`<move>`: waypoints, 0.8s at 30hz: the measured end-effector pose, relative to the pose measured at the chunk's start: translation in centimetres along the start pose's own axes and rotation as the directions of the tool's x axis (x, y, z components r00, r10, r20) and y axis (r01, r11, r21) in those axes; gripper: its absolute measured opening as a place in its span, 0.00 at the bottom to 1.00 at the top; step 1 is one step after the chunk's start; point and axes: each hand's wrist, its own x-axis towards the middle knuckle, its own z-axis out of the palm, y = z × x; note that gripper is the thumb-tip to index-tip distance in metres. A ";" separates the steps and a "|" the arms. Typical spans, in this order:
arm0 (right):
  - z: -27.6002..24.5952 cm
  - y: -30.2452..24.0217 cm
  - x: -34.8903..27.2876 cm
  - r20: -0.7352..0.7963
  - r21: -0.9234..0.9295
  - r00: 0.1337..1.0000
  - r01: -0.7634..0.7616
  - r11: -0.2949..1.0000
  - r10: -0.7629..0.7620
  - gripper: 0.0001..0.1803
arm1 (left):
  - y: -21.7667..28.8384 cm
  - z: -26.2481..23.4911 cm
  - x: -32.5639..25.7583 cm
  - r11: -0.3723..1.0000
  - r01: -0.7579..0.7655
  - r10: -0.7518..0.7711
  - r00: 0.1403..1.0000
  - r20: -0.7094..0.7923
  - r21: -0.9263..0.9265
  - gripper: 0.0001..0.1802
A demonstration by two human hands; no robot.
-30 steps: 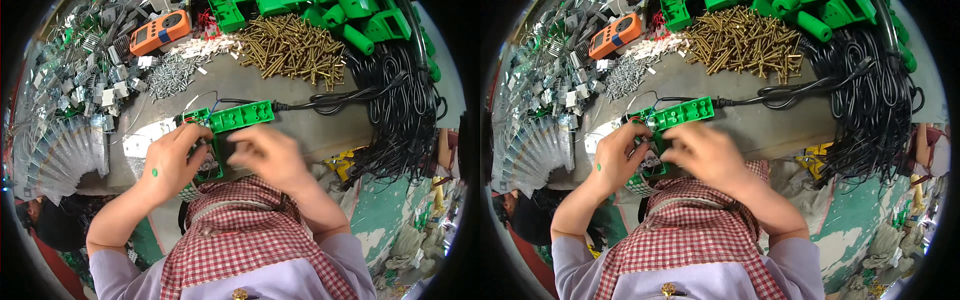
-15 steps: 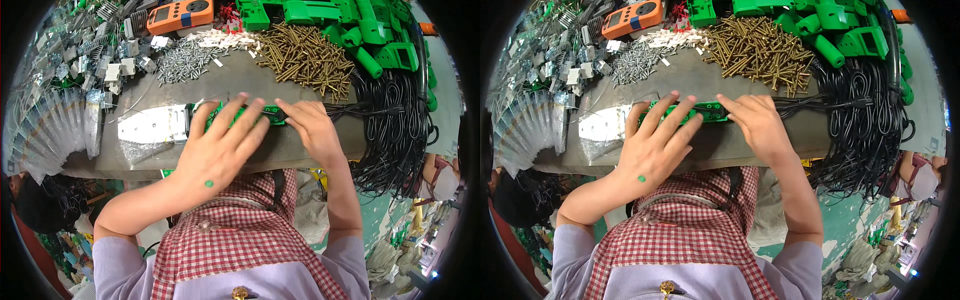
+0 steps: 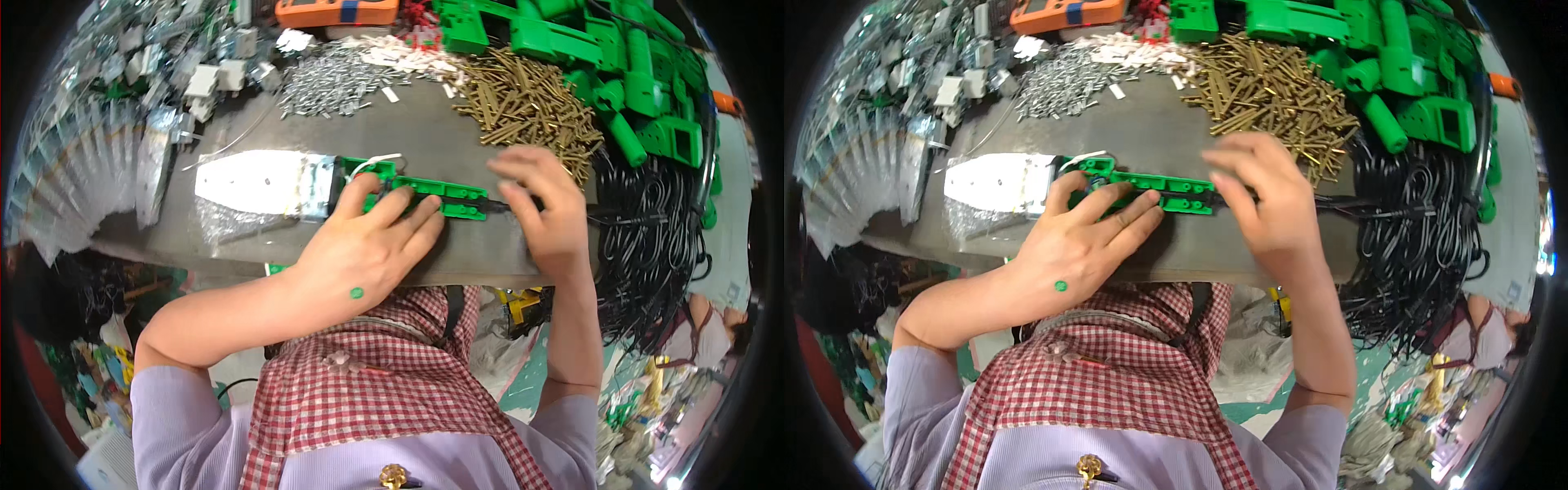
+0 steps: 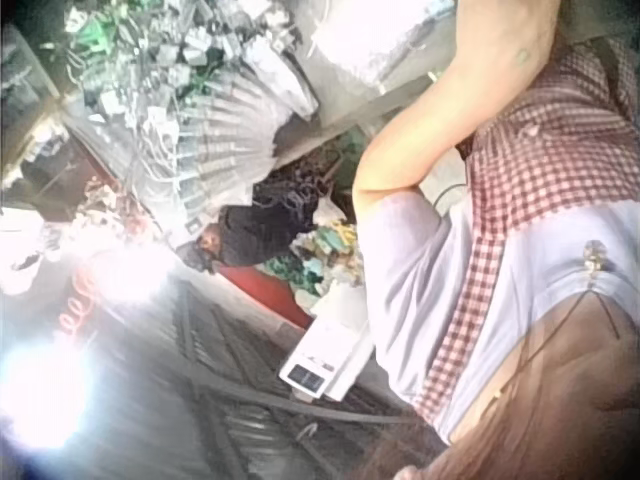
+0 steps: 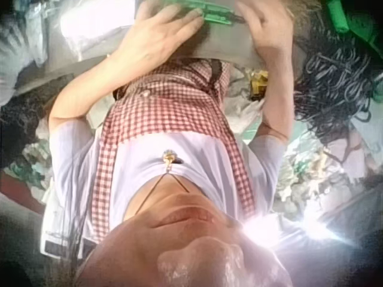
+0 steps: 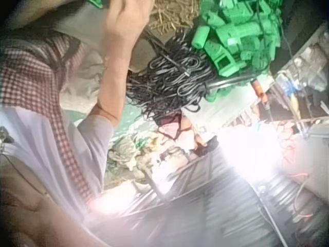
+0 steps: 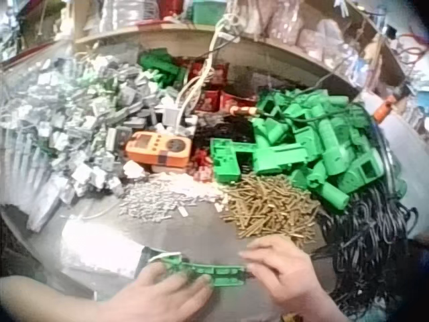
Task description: Assembling a handheld electronic device, involving fitting components into a green plastic housing, wiring, and soldering.
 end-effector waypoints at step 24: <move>4.8 -6.3 7.9 0.525 0.029 0.774 0.400 0.916 -0.354 0.09 | 0.6 2.7 -6.7 0.922 0.183 -0.340 0.802 -0.491 -0.341 0.25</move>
